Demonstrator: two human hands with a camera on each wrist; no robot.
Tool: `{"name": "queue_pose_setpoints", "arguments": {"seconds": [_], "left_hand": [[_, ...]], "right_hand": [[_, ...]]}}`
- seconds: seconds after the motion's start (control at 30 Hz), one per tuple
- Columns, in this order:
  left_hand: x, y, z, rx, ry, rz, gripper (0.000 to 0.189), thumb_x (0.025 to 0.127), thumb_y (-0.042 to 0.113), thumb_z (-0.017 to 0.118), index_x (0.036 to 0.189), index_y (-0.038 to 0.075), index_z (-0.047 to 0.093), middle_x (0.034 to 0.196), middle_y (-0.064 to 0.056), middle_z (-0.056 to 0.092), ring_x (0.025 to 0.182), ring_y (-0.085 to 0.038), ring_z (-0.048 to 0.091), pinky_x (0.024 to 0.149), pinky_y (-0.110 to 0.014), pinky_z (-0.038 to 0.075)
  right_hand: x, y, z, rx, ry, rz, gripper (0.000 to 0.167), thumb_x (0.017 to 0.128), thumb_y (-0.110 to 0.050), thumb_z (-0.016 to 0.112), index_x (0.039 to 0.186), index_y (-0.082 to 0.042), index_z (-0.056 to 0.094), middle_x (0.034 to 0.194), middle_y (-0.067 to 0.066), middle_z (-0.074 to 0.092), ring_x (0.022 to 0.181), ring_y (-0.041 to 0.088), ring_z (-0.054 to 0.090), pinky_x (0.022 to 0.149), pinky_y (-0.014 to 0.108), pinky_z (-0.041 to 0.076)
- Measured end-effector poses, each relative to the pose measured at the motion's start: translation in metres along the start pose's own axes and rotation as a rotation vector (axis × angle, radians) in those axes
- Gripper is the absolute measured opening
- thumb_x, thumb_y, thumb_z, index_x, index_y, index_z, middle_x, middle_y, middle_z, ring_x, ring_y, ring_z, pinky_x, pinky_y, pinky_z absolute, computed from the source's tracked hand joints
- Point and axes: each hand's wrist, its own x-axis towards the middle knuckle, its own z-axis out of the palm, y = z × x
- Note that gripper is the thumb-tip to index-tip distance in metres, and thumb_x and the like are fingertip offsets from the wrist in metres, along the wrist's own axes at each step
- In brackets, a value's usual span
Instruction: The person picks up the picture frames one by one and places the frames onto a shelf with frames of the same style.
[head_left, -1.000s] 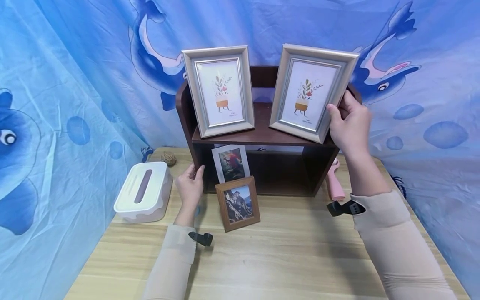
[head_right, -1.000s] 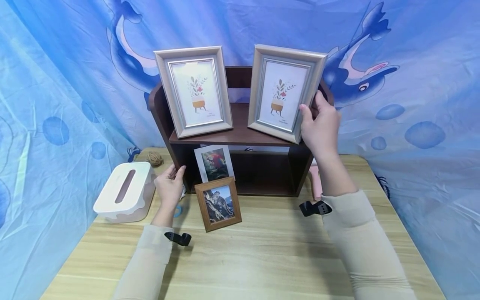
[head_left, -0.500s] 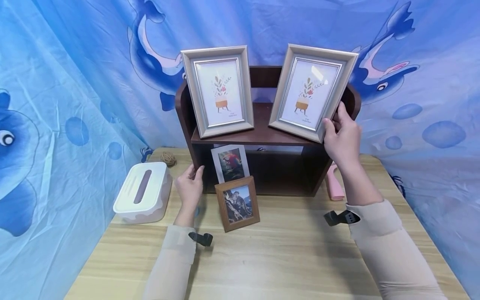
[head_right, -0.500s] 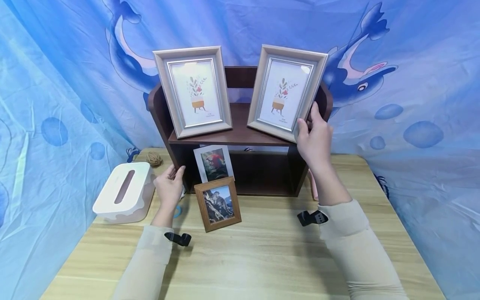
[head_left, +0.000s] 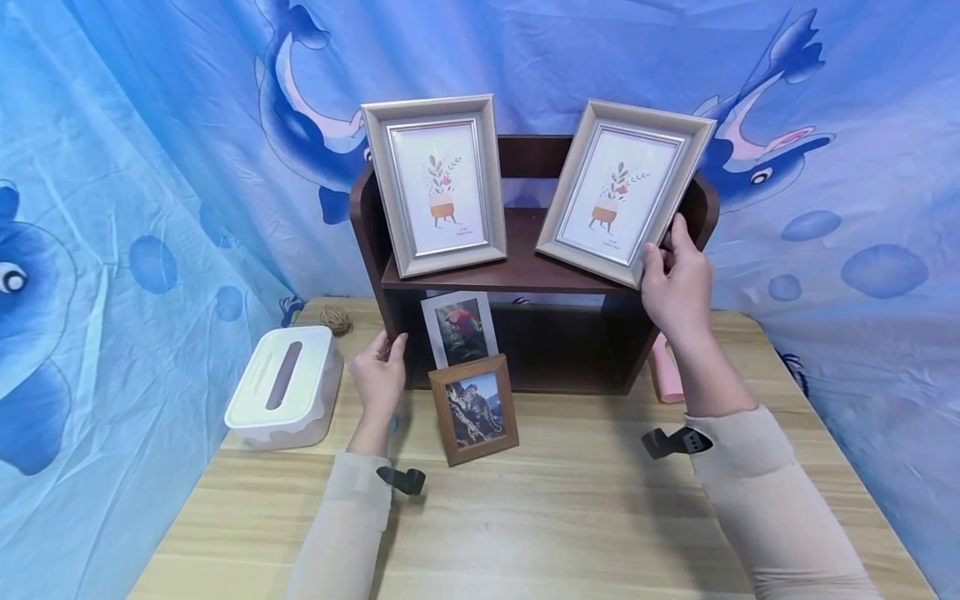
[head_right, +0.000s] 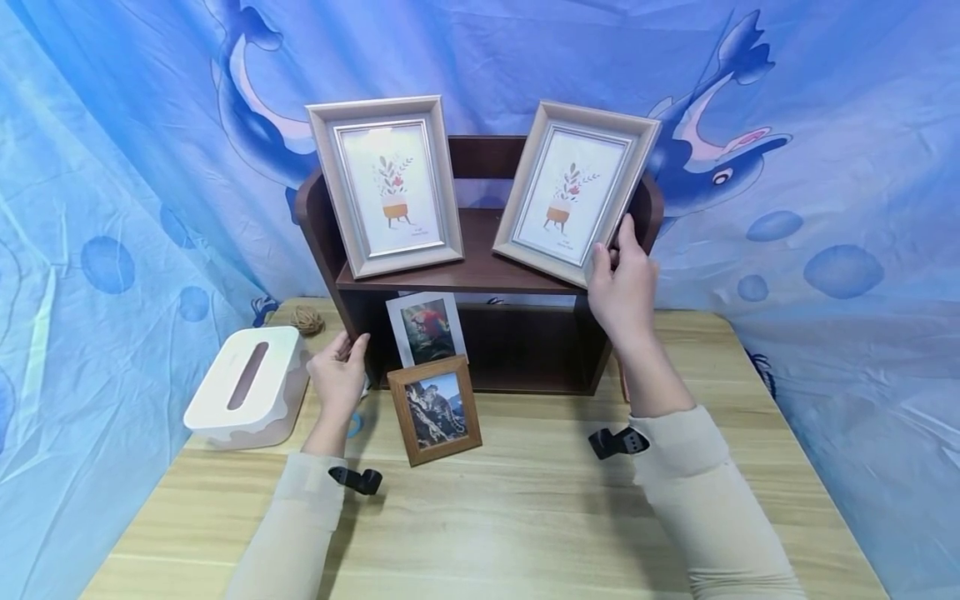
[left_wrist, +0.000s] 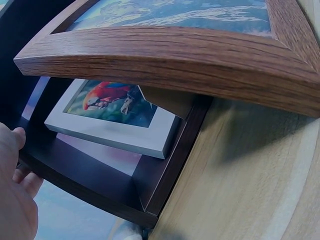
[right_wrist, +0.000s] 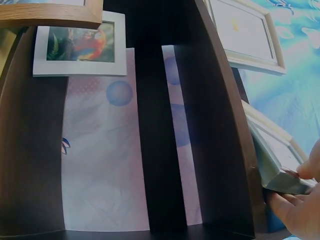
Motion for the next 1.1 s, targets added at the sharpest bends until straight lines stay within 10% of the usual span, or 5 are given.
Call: {"name": "queue_pose_setpoints", "arguments": {"seconds": [0.1,0.67,1.1], "left_hand": [[0.0,0.0,0.0,0.001,0.001,0.006,0.02,0.09,0.003,0.075,0.109,-0.004,0.076,0.101,-0.021,0.074,0.087,-0.034,0.075,0.071,-0.002,0.05],[-0.002,-0.002,-0.001,0.037,-0.003,0.0,0.02,0.091,0.007,0.075,0.109,-0.002,0.076,0.1,-0.02,0.074,0.086,-0.033,0.075,0.07,-0.005,0.052],[-0.001,-0.002,0.0,0.048,0.006,0.04,0.019,0.091,0.007,0.075,0.108,-0.002,0.077,0.098,-0.018,0.075,0.08,-0.034,0.075,0.067,-0.006,0.052]], "right_hand": [[-0.005,0.003,0.002,0.021,-0.001,0.006,0.05,0.102,-0.011,0.056,0.151,-0.008,0.045,0.129,0.017,0.067,0.111,0.025,0.068,0.082,0.021,0.057],[-0.004,0.008,0.009,0.015,-0.058,0.0,0.057,0.106,-0.012,0.05,0.16,-0.014,0.031,0.139,0.023,0.058,0.114,0.03,0.063,0.091,0.051,0.053],[-0.02,0.013,0.008,0.178,0.08,-0.045,0.051,0.097,-0.003,0.064,0.145,0.007,0.048,0.143,0.02,0.056,0.13,0.026,0.056,0.103,0.029,0.049]]}}
